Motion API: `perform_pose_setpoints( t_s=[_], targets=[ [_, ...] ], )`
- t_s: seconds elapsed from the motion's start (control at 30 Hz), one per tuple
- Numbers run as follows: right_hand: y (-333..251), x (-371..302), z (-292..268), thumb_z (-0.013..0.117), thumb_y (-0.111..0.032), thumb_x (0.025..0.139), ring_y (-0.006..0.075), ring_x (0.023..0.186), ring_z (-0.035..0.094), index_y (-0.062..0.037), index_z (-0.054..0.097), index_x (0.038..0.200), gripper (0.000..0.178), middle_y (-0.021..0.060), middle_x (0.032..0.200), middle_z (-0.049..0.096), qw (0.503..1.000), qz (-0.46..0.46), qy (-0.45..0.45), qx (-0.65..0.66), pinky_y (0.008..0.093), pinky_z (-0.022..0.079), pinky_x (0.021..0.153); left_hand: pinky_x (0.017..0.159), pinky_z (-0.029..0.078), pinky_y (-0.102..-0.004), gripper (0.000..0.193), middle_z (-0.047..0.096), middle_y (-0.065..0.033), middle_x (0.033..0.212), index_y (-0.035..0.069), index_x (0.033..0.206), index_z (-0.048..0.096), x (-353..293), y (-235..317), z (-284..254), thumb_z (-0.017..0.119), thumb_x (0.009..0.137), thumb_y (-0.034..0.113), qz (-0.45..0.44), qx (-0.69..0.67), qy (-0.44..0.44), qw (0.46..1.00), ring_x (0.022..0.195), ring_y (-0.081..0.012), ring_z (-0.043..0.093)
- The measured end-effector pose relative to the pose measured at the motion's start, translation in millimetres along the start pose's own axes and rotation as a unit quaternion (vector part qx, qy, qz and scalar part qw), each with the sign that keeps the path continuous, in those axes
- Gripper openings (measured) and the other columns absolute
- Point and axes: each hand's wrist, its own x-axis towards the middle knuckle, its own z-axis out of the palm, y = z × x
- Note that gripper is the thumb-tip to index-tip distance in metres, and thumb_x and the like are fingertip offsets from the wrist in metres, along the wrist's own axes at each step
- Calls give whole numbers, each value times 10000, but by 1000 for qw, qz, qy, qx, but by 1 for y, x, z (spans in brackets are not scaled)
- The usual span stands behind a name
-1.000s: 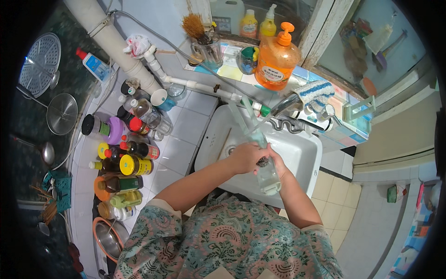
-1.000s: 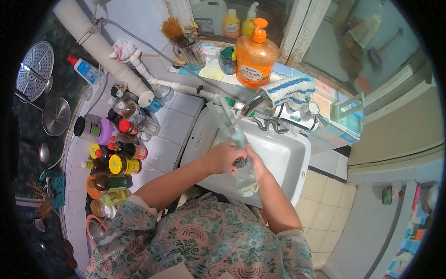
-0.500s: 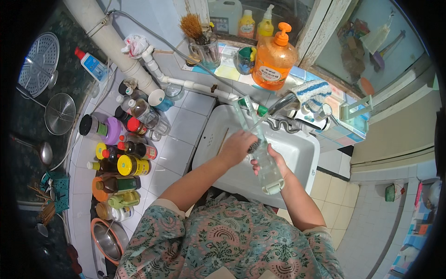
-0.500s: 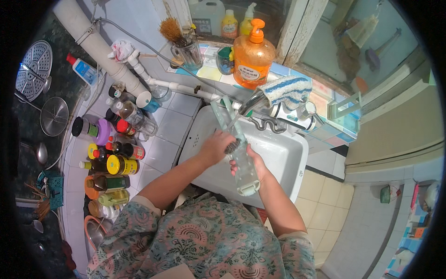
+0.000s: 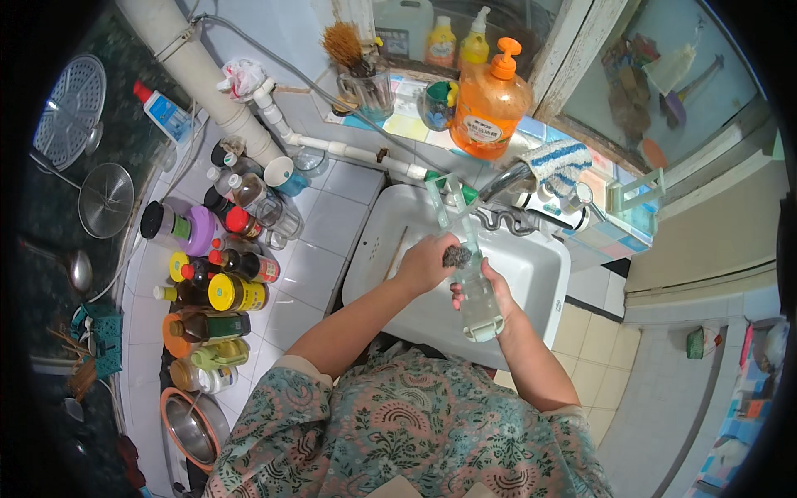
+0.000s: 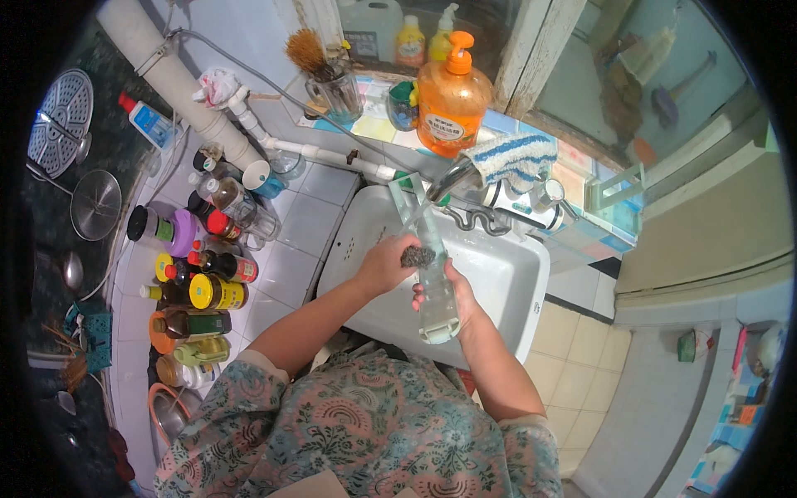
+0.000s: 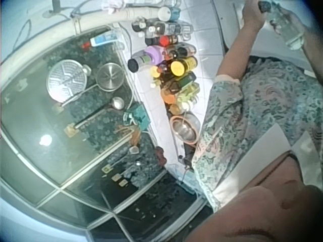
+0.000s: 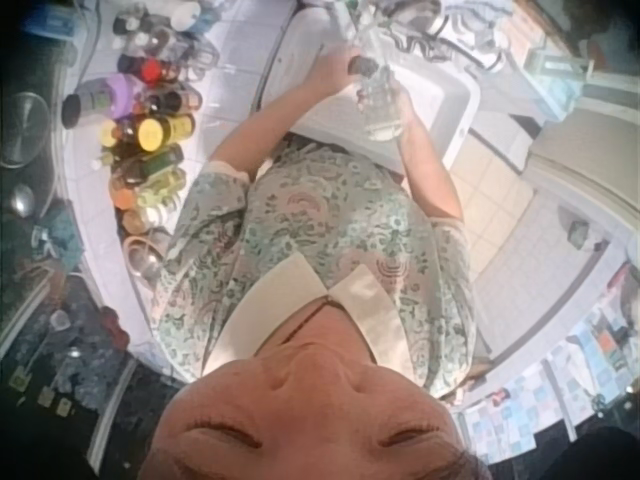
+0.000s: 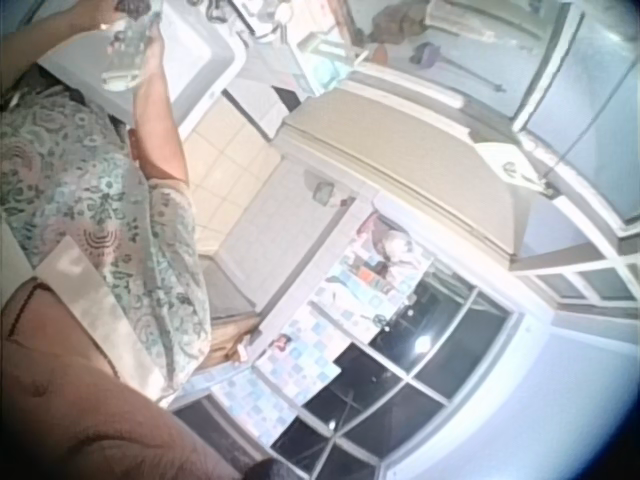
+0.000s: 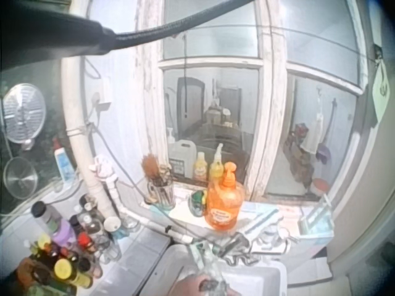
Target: The person washes a rectangular plastic container and a pair of chopsticks in a kitchen sink. They use a steel wool scrubber to clean the container's interior and exterior, rinsing it repeatedly under running water. The person also scrubs the chopsticks and rinses them before placing the items aside.
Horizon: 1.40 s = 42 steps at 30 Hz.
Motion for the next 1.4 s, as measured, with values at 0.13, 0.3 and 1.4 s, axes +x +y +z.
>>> perform_pose_setpoints(
  t_s=[0.13, 0.3, 1.4],
  targets=[
    [-3, 2, 9, 342, -583, 898, 283, 628, 531, -55, 487, 1087, 580, 143, 778, 521, 998, 6, 56, -17, 456, 511, 644, 718, 454, -401, 313, 602, -105, 865, 116, 972, 549, 1, 12, -2, 665, 682, 106, 15, -36, 50, 998, 843, -313, 567],
    [-2, 10, 1, 367, -572, 898, 300, 594, 553, -34, 503, 1086, 586, 150, 778, 545, 995, 2, 66, -75, 473, 509, 625, 666, 476, -304, 279, 601, -66, 807, 62, 976, 532, -9, 2, 7, 572, 710, -13, -15, -94, -123, 988, 736, -186, 623],
    [-35, 101, 63, 488, -127, 907, 298, 1045, 574, -15, 411, 1261, 379, 185, 1133, 574, 962, 15, -23, -273, 446, 463, 918, 899, 416, -388, 707, 520, -195, 1155, -28, 1265, 399, -65, -257, -114, 725, 664, 153, -303, -90, 250, 915, 1066, -308, 514]
  ],
)
